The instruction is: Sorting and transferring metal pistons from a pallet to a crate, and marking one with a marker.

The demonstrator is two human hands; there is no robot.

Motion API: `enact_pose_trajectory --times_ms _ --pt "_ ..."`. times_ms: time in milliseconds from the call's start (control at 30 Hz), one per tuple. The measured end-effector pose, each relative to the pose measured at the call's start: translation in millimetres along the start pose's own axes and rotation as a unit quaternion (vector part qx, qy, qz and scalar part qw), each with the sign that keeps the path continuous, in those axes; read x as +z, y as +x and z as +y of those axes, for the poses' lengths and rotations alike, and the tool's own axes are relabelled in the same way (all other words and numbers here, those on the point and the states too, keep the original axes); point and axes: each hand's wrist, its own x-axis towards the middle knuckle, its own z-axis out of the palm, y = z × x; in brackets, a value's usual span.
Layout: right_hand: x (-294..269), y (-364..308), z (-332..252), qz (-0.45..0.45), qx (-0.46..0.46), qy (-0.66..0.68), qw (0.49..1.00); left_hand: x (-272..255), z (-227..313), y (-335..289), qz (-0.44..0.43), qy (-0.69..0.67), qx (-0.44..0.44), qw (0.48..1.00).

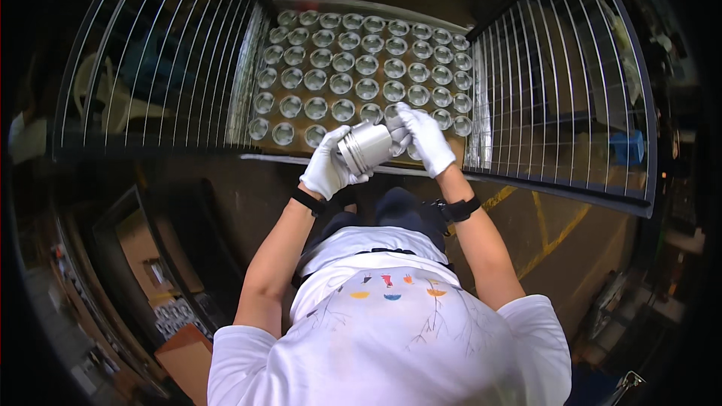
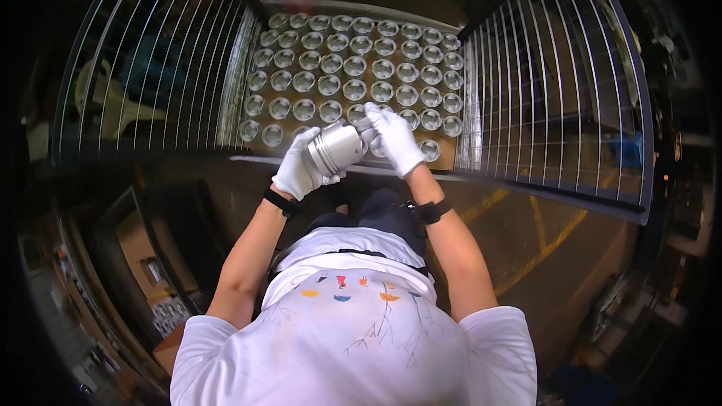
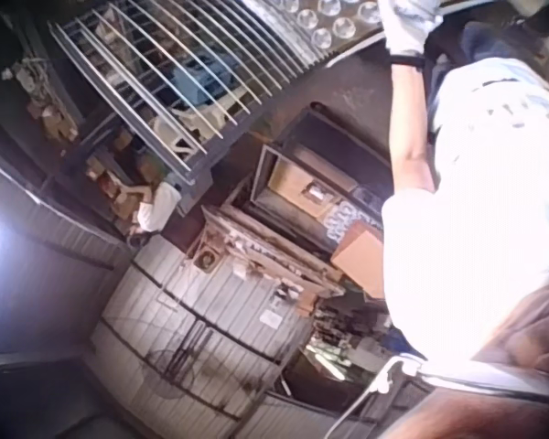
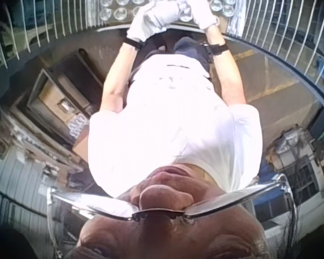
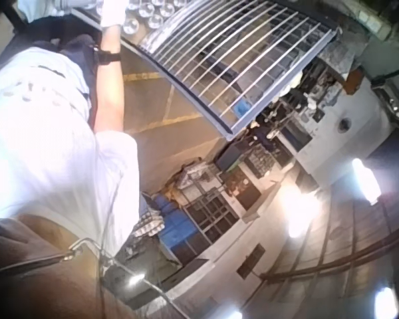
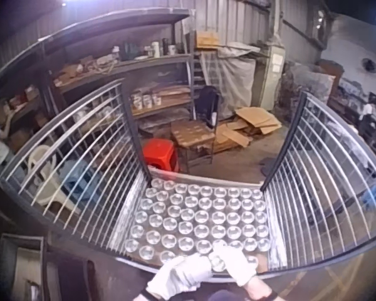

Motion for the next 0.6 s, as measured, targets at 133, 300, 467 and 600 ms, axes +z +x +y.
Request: enact_pose_trajectory --times_ms 133,300,467,600 --pt "-1.7 6.4 3.0 -0.046 0.073 0.005 0.996 -7.2 0.0 -27.7 0.033 -0.077 0.081 0.993" --pt "26.3 28.3 4.1 -0.166 0.082 -0.045 0.982 -29.8 -14.8 -67.7 0.106 -0.190 0.162 0.963" --pt "96.6 32.3 2.0 -0.298 0.090 -0.091 0.946 -54.7 -46.5 -136.8 0.122 -0.246 0.264 0.925" --pt "153.6 17.7 24.2 -0.401 0.075 -0.146 0.901 -67.8 -74.2 -187.1 0.157 -0.284 0.354 0.877"
